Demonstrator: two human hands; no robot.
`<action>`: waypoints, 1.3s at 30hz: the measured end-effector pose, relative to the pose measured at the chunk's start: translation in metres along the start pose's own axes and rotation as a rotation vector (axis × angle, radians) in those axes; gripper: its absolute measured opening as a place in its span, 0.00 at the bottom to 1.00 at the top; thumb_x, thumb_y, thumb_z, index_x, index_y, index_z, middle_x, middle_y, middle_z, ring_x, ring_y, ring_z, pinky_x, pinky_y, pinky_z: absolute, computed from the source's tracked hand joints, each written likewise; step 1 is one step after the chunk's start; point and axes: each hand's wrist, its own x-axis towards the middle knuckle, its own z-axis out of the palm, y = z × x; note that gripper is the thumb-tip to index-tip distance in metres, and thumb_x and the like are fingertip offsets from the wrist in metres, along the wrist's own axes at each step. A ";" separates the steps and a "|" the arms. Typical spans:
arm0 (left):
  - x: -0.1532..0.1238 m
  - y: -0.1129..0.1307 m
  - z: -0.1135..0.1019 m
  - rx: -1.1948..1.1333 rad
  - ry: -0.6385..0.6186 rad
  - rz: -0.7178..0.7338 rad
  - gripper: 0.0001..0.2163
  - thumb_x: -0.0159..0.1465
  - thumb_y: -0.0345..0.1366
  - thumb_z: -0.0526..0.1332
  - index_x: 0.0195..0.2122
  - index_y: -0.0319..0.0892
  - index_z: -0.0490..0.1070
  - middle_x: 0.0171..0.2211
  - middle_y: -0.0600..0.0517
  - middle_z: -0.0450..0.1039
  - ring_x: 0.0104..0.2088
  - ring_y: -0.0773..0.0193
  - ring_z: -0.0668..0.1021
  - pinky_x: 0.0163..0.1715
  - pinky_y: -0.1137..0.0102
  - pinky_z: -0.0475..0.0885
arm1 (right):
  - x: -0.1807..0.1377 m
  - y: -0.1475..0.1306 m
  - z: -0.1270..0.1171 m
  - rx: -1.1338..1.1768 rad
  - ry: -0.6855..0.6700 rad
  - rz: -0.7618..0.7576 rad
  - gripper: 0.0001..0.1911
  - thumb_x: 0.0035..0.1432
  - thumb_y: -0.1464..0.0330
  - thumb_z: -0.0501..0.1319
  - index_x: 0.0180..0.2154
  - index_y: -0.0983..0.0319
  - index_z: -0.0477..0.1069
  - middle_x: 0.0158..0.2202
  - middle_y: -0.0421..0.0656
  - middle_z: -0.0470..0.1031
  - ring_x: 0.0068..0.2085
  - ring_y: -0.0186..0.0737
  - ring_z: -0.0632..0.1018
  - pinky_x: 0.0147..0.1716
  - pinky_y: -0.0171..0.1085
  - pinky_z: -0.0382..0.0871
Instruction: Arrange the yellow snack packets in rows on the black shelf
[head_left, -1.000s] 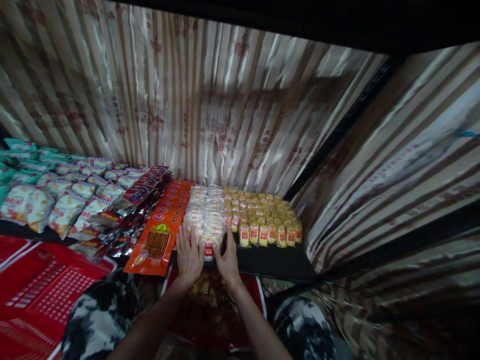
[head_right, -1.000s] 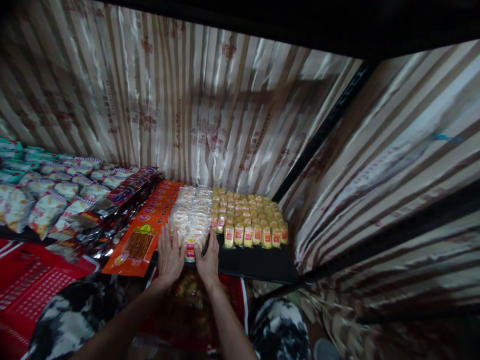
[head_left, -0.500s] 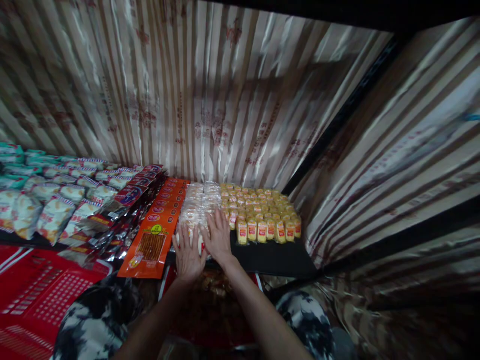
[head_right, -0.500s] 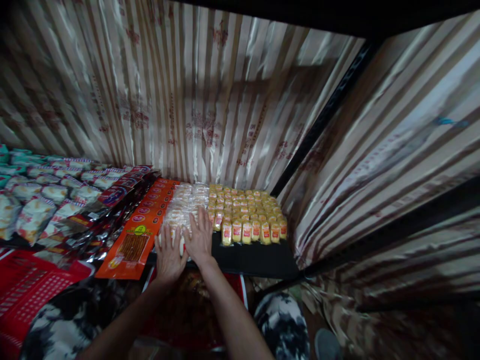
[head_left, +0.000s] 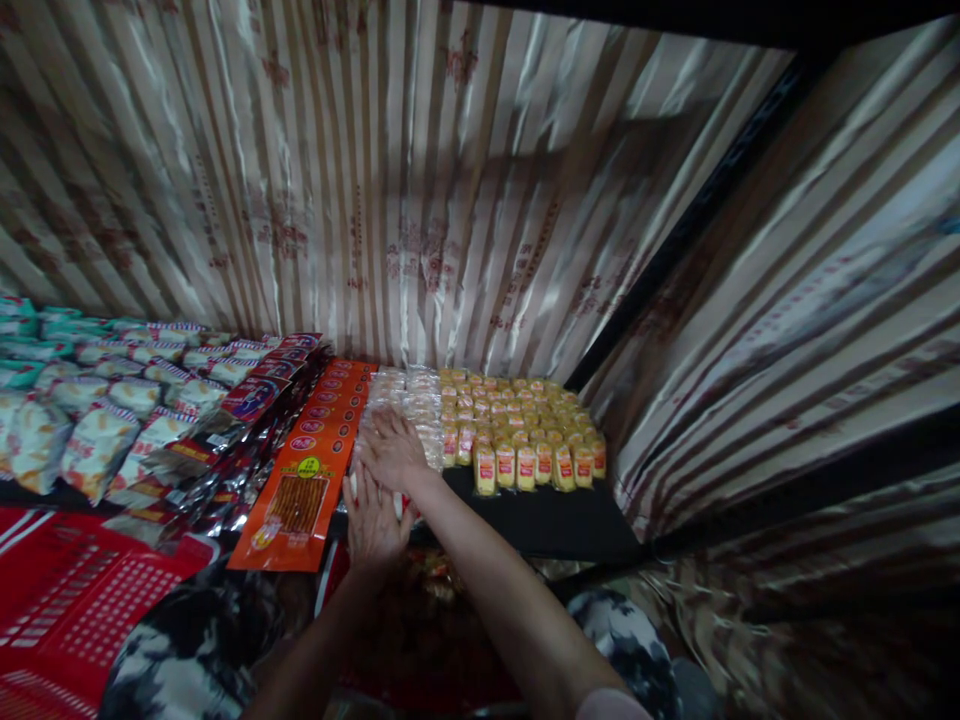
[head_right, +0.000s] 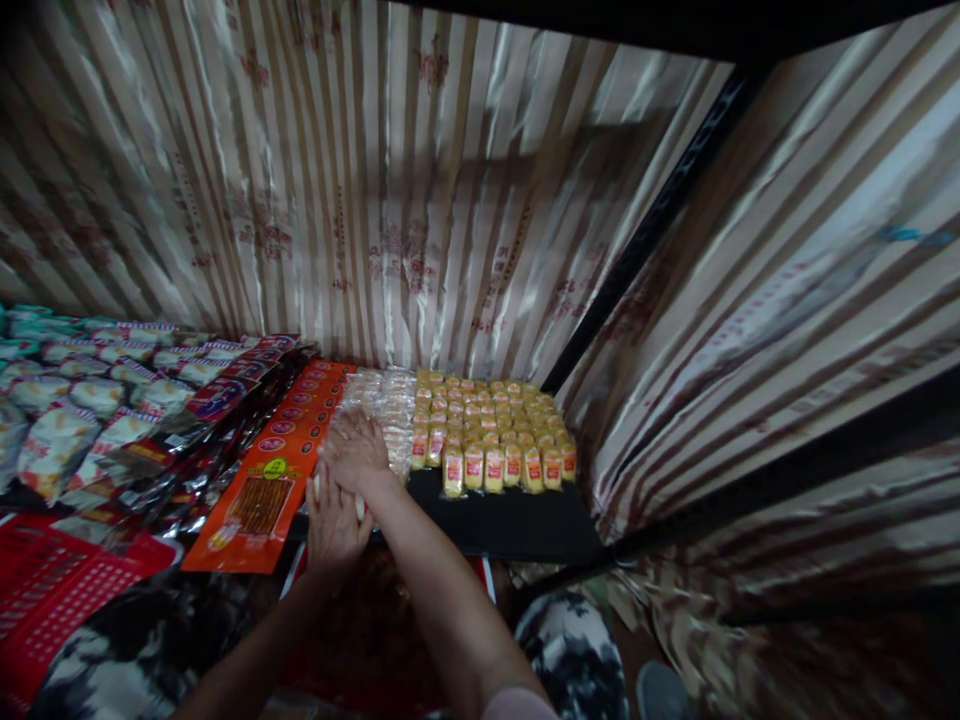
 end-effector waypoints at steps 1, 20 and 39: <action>0.000 0.000 0.000 0.001 -0.001 0.003 0.26 0.58 0.43 0.54 0.54 0.30 0.62 0.59 0.33 0.54 0.63 0.45 0.48 0.58 0.44 0.47 | 0.005 -0.002 0.000 0.003 -0.049 -0.008 0.24 0.62 0.56 0.43 0.57 0.56 0.59 0.62 0.41 0.55 0.63 0.44 0.49 0.59 0.48 0.42; 0.001 0.003 -0.001 0.034 -0.002 -0.013 0.24 0.58 0.45 0.53 0.48 0.31 0.67 0.54 0.33 0.63 0.61 0.41 0.53 0.57 0.44 0.50 | 0.039 -0.009 -0.001 0.015 -0.111 -0.119 0.27 0.63 0.54 0.38 0.55 0.55 0.61 0.59 0.41 0.62 0.60 0.45 0.59 0.57 0.49 0.48; 0.003 0.006 0.000 0.029 0.017 -0.011 0.29 0.60 0.48 0.53 0.57 0.32 0.58 0.63 0.35 0.46 0.63 0.44 0.46 0.58 0.45 0.46 | 0.069 0.026 0.005 -0.101 -0.075 -0.100 0.25 0.63 0.56 0.40 0.48 0.58 0.69 0.55 0.45 0.66 0.58 0.47 0.60 0.55 0.49 0.52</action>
